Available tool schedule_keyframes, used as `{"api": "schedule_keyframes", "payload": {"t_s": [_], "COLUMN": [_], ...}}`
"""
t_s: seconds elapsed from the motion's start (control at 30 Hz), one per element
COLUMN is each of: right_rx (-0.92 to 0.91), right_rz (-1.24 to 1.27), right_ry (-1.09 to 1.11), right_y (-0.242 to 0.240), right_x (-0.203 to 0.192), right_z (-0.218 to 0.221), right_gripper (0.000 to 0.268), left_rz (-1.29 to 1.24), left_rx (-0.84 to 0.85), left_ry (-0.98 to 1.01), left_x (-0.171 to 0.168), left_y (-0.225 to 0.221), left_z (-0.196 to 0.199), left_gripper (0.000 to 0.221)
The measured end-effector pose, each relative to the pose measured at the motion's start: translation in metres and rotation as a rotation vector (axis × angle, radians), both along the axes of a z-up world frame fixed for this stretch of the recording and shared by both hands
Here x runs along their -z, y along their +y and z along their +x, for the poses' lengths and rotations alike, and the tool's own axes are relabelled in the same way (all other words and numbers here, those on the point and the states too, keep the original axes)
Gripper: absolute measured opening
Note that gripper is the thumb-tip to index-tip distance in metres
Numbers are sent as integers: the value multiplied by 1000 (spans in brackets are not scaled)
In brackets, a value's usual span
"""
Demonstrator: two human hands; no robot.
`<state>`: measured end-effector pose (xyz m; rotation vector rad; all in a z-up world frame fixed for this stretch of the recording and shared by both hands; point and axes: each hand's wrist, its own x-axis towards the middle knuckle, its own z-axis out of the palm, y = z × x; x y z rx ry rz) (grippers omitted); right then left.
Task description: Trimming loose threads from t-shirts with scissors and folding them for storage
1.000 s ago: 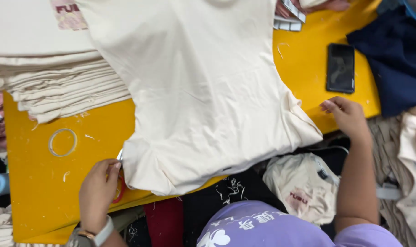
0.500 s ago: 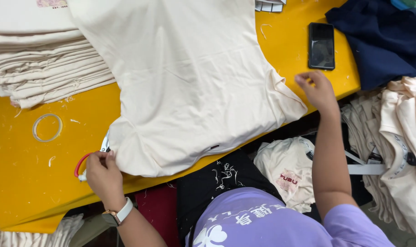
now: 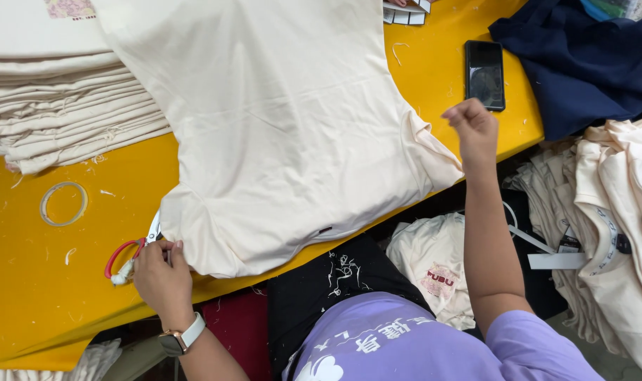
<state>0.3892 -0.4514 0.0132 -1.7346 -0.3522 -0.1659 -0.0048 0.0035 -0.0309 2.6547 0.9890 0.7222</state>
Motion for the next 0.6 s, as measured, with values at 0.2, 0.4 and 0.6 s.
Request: {"api": "schedule_keyframes", "payload": {"t_s": [0.2,0.4,0.6], "right_rx": [96,19,-193], "right_rz": [-366,-248,-128], "right_ry": [209,35,-87], "right_y": [14,17,-3], "right_x": [12,18,-17], "right_z": [26,19,-49], "right_gripper": [22,11,8], "left_rz": [73,42,51], "left_rx": [-8,-14,-12], "left_ry": [22,5,4], "left_x": [5,7,6], "left_y": [0,0,1], "left_z": [2,0,1], "left_gripper": [14,14,14]}}
